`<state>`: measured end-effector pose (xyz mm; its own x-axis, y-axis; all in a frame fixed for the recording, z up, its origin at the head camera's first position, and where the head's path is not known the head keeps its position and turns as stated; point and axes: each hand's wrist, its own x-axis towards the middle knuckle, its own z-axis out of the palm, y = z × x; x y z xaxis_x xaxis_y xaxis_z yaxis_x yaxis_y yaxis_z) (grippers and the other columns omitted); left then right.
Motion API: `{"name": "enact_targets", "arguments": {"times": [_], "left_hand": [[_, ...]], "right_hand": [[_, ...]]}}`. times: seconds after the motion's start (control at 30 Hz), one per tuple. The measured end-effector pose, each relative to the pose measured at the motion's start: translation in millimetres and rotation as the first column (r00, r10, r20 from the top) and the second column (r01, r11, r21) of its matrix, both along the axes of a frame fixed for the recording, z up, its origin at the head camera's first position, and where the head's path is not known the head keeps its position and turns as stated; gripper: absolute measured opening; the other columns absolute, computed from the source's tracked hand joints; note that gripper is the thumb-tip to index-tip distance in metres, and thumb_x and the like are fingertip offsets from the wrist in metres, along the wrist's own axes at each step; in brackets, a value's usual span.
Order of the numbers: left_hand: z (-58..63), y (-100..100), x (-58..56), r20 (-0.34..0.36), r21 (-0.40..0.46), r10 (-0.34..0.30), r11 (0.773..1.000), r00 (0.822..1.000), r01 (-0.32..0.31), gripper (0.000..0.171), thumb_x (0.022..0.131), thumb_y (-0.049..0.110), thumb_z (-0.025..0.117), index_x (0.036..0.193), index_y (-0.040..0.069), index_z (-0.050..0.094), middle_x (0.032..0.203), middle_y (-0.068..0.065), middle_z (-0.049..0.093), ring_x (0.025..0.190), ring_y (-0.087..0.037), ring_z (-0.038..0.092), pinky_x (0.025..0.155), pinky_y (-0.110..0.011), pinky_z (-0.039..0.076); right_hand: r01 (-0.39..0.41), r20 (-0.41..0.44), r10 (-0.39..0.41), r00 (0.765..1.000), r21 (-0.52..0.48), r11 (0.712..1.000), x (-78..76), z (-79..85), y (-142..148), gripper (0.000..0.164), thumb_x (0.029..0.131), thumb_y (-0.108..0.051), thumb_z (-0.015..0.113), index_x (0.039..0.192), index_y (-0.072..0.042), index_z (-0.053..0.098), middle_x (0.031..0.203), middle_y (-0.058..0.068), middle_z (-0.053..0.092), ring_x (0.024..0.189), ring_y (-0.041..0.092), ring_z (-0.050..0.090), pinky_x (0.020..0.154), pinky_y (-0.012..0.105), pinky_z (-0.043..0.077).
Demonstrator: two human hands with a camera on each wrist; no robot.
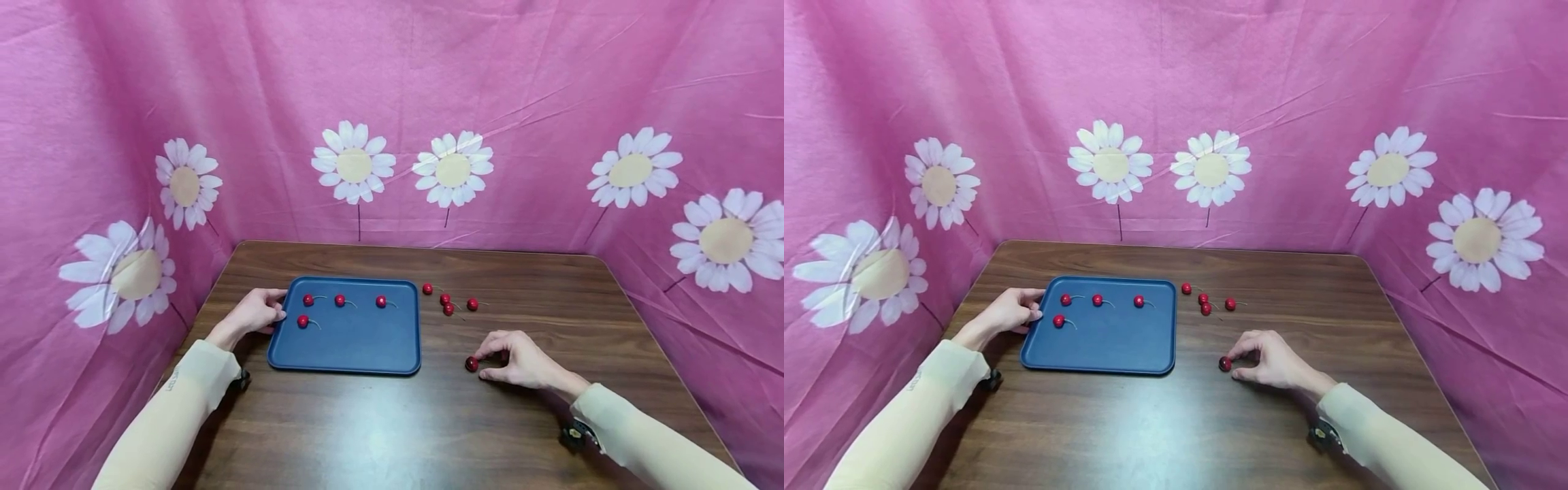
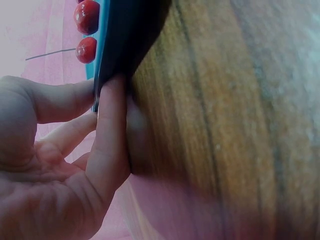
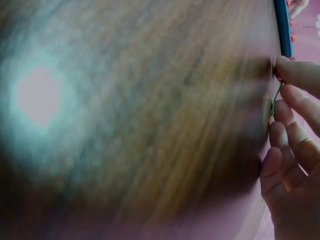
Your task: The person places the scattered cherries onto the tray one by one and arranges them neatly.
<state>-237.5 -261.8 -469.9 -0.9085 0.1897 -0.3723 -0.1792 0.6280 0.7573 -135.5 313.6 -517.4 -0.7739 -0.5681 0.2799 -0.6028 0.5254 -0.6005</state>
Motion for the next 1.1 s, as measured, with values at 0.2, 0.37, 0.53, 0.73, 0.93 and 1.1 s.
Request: {"name": "enact_targets", "arguments": {"times": [0.2,0.37,0.53,0.73,0.93,1.1], "left_hand": [[-0.3,1,0.5,-0.004,-0.006,-0.003,1.000,1.000,0.003,0.070,0.105,-0.003,0.067,0.169,-0.009,0.040,0.100,-0.007,0.058,0.092,-0.016,0.065,0.085,-0.046,0.072],[-0.7,1,-0.1,-0.007,0.004,0.000,1.000,1.000,0.000,0.070,0.104,-0.003,0.067,0.169,-0.009,0.040,0.098,-0.006,0.058,0.090,-0.015,0.065,0.086,-0.047,0.072],[-2.5,0,-0.3,-0.014,-0.001,-0.007,1.000,1.000,0.007,0.069,0.105,-0.002,0.066,0.169,-0.009,0.040,0.098,-0.006,0.060,0.091,-0.016,0.066,0.088,-0.050,0.072],[-4.9,-1,-0.8,-0.006,-0.011,-0.001,1.000,1.000,0.001,0.069,0.106,-0.002,0.066,0.169,-0.007,0.040,0.099,-0.006,0.059,0.091,-0.016,0.063,0.088,-0.047,0.072],[-5.8,-2,-1.1,-0.008,-0.015,-0.002,1.000,1.000,0.002,0.069,0.106,-0.002,0.065,0.170,-0.007,0.040,0.099,-0.006,0.060,0.092,-0.017,0.064,0.088,-0.048,0.072],[-5.3,-2,-1.9,-0.005,-0.019,-0.005,1.000,1.000,0.004,0.069,0.106,-0.001,0.065,0.170,-0.006,0.040,0.099,-0.007,0.060,0.094,-0.018,0.065,0.090,-0.049,0.072]], "right_hand": [[0.031,-0.033,-0.030,0.999,0.023,0.999,-0.2,-3.5,-2,0.029,0.082,-0.007,0.098,0.100,-0.027,0.089,0.095,-0.014,0.078,0.090,0.001,0.070,0.079,0.020,0.055],[0.034,-0.063,-0.033,0.997,0.016,0.999,-0.1,-3.8,-5,0.029,0.082,-0.001,0.095,0.096,-0.026,0.089,0.091,-0.015,0.076,0.085,0.004,0.070,0.076,0.019,0.054],[0.044,-0.083,-0.043,0.996,0.009,0.999,0.2,-4.2,-7,0.030,0.082,0.001,0.094,0.093,-0.026,0.089,0.089,-0.016,0.075,0.084,0.002,0.068,0.075,0.018,0.052],[0.041,-0.127,-0.039,0.991,0.010,0.999,-0.1,-8.1,-8,0.029,0.082,0.002,0.093,0.090,-0.025,0.087,0.089,-0.015,0.075,0.085,0.000,0.068,0.077,0.014,0.051],[0.044,-0.128,-0.043,0.991,0.007,0.999,0.7,-8.5,-9,0.031,0.083,0.003,0.092,0.090,-0.026,0.086,0.090,-0.016,0.075,0.085,0.000,0.068,0.077,0.013,0.050],[0.068,-0.126,-0.067,0.990,0.000,0.998,2.1,-6.7,-10,0.030,0.085,0.004,0.090,0.093,-0.024,0.085,0.091,-0.016,0.078,0.086,-0.003,0.069,0.077,0.014,0.051]]}}
